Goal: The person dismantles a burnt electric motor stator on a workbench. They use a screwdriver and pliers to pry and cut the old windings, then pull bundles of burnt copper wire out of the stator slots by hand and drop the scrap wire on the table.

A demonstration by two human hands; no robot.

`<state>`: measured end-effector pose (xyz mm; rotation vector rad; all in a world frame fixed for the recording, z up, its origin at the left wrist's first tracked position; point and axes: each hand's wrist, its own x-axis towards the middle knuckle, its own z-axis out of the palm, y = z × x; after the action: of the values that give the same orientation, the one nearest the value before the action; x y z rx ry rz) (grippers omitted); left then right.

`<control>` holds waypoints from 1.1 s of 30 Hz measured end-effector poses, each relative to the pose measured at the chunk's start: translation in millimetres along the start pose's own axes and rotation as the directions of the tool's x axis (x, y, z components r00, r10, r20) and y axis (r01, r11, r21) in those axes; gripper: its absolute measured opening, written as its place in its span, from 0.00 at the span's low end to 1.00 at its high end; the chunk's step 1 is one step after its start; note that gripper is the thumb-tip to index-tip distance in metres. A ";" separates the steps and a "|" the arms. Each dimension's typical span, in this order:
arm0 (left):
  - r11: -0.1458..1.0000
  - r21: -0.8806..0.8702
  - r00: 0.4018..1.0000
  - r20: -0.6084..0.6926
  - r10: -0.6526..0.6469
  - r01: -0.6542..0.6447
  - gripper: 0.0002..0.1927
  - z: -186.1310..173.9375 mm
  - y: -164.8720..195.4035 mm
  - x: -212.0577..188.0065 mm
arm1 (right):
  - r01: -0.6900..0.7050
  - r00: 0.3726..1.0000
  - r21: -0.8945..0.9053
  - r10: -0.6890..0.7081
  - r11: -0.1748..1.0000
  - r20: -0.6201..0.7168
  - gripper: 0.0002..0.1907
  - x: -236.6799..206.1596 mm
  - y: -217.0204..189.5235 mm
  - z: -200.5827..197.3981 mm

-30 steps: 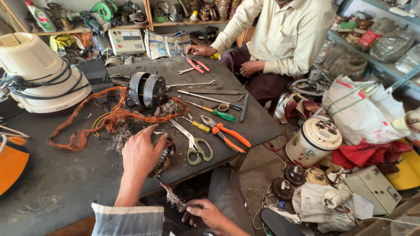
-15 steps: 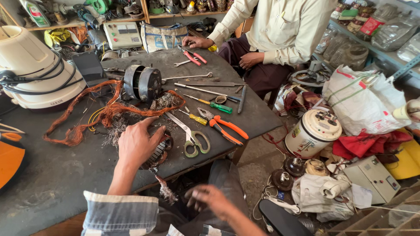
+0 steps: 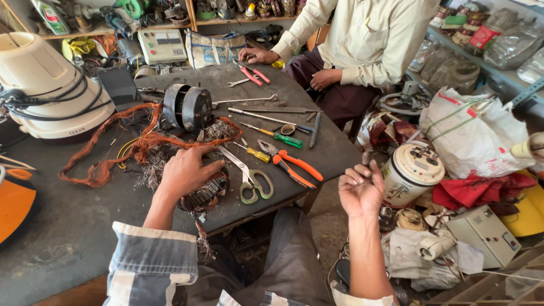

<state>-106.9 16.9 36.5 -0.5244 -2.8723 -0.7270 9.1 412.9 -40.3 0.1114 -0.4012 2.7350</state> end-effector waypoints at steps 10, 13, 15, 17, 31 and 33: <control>0.998 -0.049 0.999 0.021 -0.035 0.036 0.29 -3.8 -1.8 -2.5 | -0.031 0.998 -0.041 0.029 0.999 -0.059 0.10 -1.8 1.3 -19.0; 0.996 -0.069 0.998 0.027 -0.060 0.062 0.29 -4.8 -2.3 -4.0 | 0.005 0.994 -0.083 -0.014 0.997 -0.105 0.10 -2.3 4.9 -17.7; 0.994 -0.084 0.997 0.029 -0.064 0.067 0.29 -5.9 -1.6 -4.5 | -0.014 0.997 -0.064 0.008 0.998 -0.083 0.10 -2.5 5.9 -17.2; 0.993 -0.084 0.995 0.049 -0.084 0.088 0.29 -7.4 -0.4 -5.0 | -0.028 0.996 -0.048 0.024 0.998 -0.084 0.10 -2.8 5.9 -16.6; 0.995 -0.093 0.999 0.014 -0.039 0.040 0.28 -9.7 -2.6 -4.4 | -0.103 0.965 -0.269 0.163 0.957 0.208 0.15 30.9 -10.8 77.1; 0.996 -0.091 1.000 -0.005 -0.016 0.016 0.28 -9.2 -2.5 -4.1 | -0.081 0.916 -0.266 0.177 0.961 0.360 0.19 38.7 -16.2 99.7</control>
<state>-103.6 9.2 42.6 -0.5104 -2.8520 -0.8634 -18.3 411.8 64.3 0.5760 -0.8812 2.7594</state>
